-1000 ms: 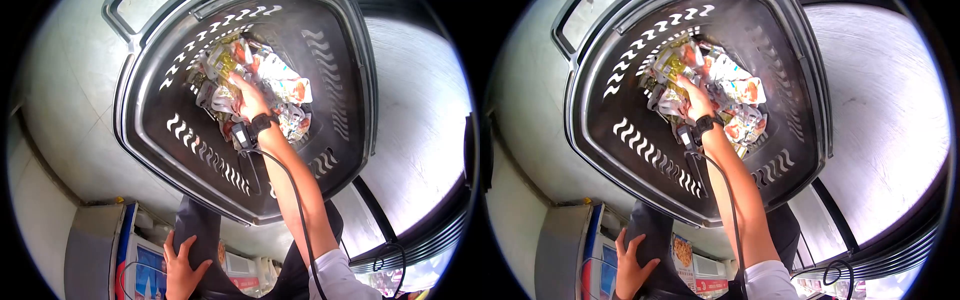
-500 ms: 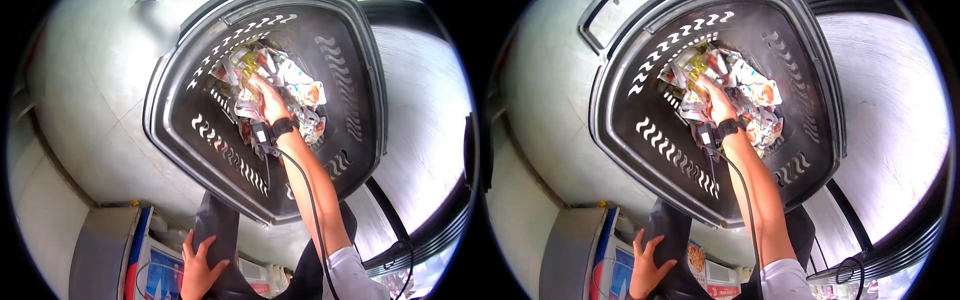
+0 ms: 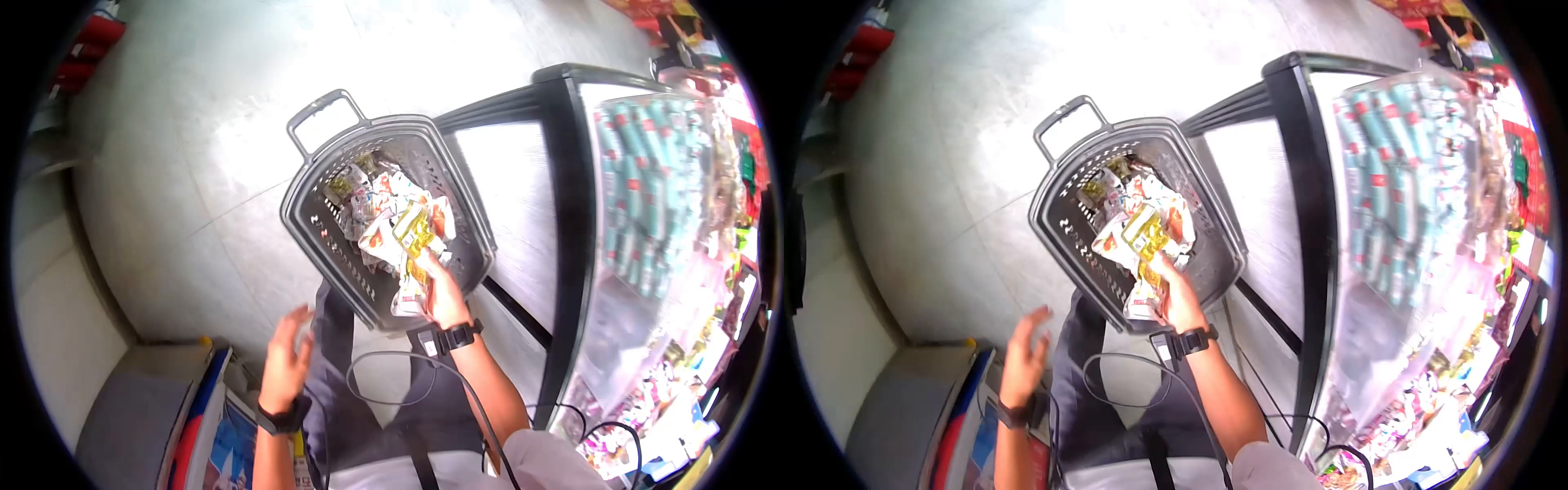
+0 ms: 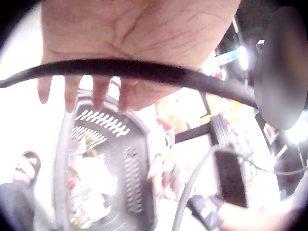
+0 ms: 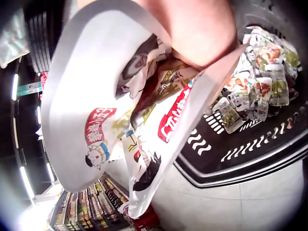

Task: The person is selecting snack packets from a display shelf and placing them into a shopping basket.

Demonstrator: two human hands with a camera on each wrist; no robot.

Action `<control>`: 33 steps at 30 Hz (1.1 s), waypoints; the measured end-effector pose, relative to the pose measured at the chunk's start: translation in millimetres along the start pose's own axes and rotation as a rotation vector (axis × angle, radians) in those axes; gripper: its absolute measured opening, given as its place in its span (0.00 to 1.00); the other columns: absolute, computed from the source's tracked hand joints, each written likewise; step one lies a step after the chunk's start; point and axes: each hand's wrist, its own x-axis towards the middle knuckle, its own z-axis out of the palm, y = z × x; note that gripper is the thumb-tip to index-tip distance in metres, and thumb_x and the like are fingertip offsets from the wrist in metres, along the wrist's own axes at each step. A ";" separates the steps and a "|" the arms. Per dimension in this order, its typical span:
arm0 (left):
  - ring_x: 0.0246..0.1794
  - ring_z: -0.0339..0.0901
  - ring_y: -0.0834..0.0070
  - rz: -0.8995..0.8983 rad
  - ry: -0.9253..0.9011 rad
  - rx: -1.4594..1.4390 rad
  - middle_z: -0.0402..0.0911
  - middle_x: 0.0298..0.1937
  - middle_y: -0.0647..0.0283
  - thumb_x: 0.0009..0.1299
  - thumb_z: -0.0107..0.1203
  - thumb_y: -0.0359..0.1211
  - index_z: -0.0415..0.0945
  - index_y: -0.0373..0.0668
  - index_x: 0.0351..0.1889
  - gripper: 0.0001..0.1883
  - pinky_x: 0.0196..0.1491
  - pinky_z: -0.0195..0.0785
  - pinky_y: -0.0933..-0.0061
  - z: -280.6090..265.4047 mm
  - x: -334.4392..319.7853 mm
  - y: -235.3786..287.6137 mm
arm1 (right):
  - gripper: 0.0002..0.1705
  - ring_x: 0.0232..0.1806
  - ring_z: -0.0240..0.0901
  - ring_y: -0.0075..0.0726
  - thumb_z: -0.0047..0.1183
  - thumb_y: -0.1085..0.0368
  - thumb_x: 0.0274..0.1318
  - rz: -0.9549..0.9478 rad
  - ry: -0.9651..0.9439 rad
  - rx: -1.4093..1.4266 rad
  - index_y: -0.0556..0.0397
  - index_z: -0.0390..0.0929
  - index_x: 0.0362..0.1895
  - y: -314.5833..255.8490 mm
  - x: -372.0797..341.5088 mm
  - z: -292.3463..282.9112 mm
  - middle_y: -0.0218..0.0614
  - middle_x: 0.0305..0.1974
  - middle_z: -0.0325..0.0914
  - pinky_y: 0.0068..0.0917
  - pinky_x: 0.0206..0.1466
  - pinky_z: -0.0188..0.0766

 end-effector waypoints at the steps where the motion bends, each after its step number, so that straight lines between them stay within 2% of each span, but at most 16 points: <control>1: 0.58 0.70 0.63 0.004 0.127 -0.115 0.76 0.53 0.53 0.72 0.47 0.33 0.73 0.34 0.52 0.15 0.62 0.58 0.65 -17.6 -5.8 32.7 | 0.21 0.41 0.78 0.32 0.49 0.63 0.62 0.024 -0.049 -0.029 0.57 0.69 0.57 -10.0 -24.8 9.6 0.38 0.46 0.78 0.28 0.42 0.76; 3: 0.51 0.73 0.71 0.125 0.329 -0.202 0.78 0.48 0.58 0.75 0.42 0.34 0.73 0.33 0.50 0.15 0.55 0.63 0.70 -55.0 -5.5 99.7 | 0.20 0.36 0.78 0.30 0.48 0.59 0.63 0.064 -0.135 -0.091 0.57 0.70 0.56 -38.1 -68.4 29.2 0.37 0.42 0.79 0.27 0.39 0.76; 6: 0.44 0.75 0.72 0.367 0.583 -0.432 0.78 0.46 0.59 0.74 0.41 0.31 0.70 0.35 0.53 0.14 0.50 0.67 0.69 -95.9 -20.6 178.9 | 0.21 0.33 0.79 0.31 0.48 0.59 0.63 0.128 -0.377 -0.129 0.57 0.69 0.56 -71.9 -115.8 37.3 0.38 0.42 0.79 0.26 0.35 0.78; 8: 0.41 0.74 0.74 0.479 0.573 -0.666 0.76 0.43 0.62 0.74 0.41 0.33 0.70 0.37 0.53 0.15 0.45 0.66 0.71 -123.6 -33.3 212.1 | 0.21 0.39 0.79 0.32 0.52 0.67 0.60 -0.119 -0.219 -0.145 0.56 0.68 0.57 -80.8 -138.9 64.9 0.38 0.45 0.78 0.27 0.39 0.78; 12: 0.35 0.68 0.76 0.689 0.458 -0.798 0.72 0.36 0.63 0.73 0.40 0.35 0.69 0.38 0.54 0.16 0.41 0.60 0.75 -166.8 -71.8 296.6 | 0.19 0.41 0.78 0.31 0.53 0.69 0.59 -0.216 -0.353 -0.147 0.56 0.69 0.55 -115.0 -181.7 84.6 0.37 0.46 0.77 0.28 0.40 0.78; 15: 0.35 0.67 0.76 0.766 0.500 -0.477 0.72 0.37 0.63 0.73 0.38 0.32 0.69 0.37 0.54 0.16 0.42 0.61 0.75 -185.1 -92.2 354.3 | 0.23 0.41 0.77 0.29 0.58 0.70 0.55 -0.363 -0.364 -0.180 0.54 0.67 0.55 -146.0 -223.3 108.7 0.34 0.44 0.76 0.27 0.40 0.78; 17: 0.41 0.72 0.74 0.857 0.393 -0.493 0.74 0.42 0.61 0.73 0.39 0.32 0.69 0.37 0.54 0.15 0.47 0.65 0.73 -180.4 -87.8 373.4 | 0.26 0.41 0.76 0.26 0.58 0.71 0.54 -0.528 -0.447 -0.197 0.54 0.66 0.56 -165.9 -262.3 127.7 0.33 0.45 0.76 0.26 0.40 0.77; 20: 0.58 0.70 0.65 0.786 0.205 -0.377 0.70 0.57 0.55 0.71 0.44 0.37 0.64 0.38 0.60 0.21 0.56 0.63 0.66 -130.5 -87.4 397.5 | 0.28 0.44 0.73 0.24 0.59 0.71 0.52 -0.676 -0.511 -0.189 0.54 0.64 0.58 -187.1 -324.5 137.6 0.32 0.46 0.74 0.25 0.45 0.74; 22: 0.64 0.63 0.61 0.678 -0.168 -0.332 0.59 0.67 0.54 0.68 0.50 0.43 0.51 0.40 0.69 0.34 0.63 0.57 0.60 -95.0 -71.7 389.2 | 0.32 0.50 0.67 0.25 0.64 0.65 0.48 -0.798 -0.479 -0.350 0.55 0.64 0.56 -202.1 -345.3 127.2 0.32 0.48 0.71 0.26 0.54 0.66; 23: 0.65 0.62 0.59 0.611 -0.441 -0.442 0.56 0.69 0.54 0.68 0.51 0.45 0.47 0.41 0.71 0.38 0.65 0.54 0.61 -78.0 -58.8 377.9 | 0.31 0.50 0.66 0.26 0.65 0.64 0.47 -0.980 -0.362 -0.561 0.55 0.65 0.55 -209.5 -365.7 121.6 0.32 0.48 0.71 0.25 0.55 0.65; 24: 0.67 0.61 0.57 0.487 -0.736 -0.654 0.55 0.70 0.54 0.70 0.51 0.45 0.46 0.41 0.72 0.38 0.63 0.58 0.56 -54.4 -64.2 379.1 | 0.31 0.51 0.65 0.26 0.66 0.63 0.47 -1.150 -0.232 -0.772 0.56 0.65 0.53 -212.9 -380.6 111.9 0.32 0.48 0.71 0.25 0.56 0.63; 25: 0.66 0.62 0.57 0.323 -0.903 -0.724 0.58 0.68 0.54 0.71 0.50 0.42 0.46 0.41 0.71 0.35 0.60 0.65 0.50 -37.2 -62.8 366.1 | 0.30 0.51 0.63 0.28 0.66 0.62 0.46 -1.160 -0.332 -0.743 0.56 0.67 0.52 -213.7 -378.1 98.9 0.34 0.47 0.70 0.25 0.58 0.60; 26: 0.65 0.63 0.57 0.213 -0.985 -0.770 0.61 0.67 0.55 0.72 0.48 0.35 0.49 0.42 0.70 0.30 0.56 0.70 0.45 -17.4 -60.6 359.0 | 0.29 0.51 0.64 0.28 0.66 0.62 0.46 -1.083 -0.261 -0.870 0.57 0.67 0.52 -217.9 -395.0 90.7 0.35 0.47 0.71 0.25 0.57 0.61; 28: 0.62 0.67 0.57 0.065 -0.911 -0.859 0.65 0.64 0.56 0.73 0.45 0.29 0.53 0.43 0.67 0.25 0.53 0.71 0.40 15.1 -64.2 352.7 | 0.35 0.54 0.62 0.27 0.66 0.65 0.46 -1.034 -0.258 -0.832 0.59 0.65 0.58 -222.6 -403.4 72.4 0.35 0.51 0.70 0.26 0.59 0.59; 30: 0.60 0.69 0.59 0.068 -0.994 -0.899 0.66 0.62 0.56 0.73 0.44 0.29 0.54 0.43 0.66 0.23 0.54 0.71 0.42 32.1 -68.3 356.7 | 0.32 0.49 0.63 0.25 0.66 0.61 0.46 -0.981 -0.152 -0.824 0.58 0.66 0.54 -220.5 -400.0 58.5 0.35 0.47 0.72 0.24 0.53 0.63; 33: 0.55 0.73 0.63 0.055 -0.951 -0.848 0.69 0.60 0.55 0.75 0.44 0.31 0.57 0.41 0.64 0.21 0.51 0.76 0.54 49.6 -72.2 373.2 | 0.34 0.49 0.64 0.24 0.65 0.61 0.47 -0.969 -0.108 -0.769 0.58 0.65 0.56 -217.5 -403.6 43.7 0.36 0.48 0.72 0.23 0.53 0.64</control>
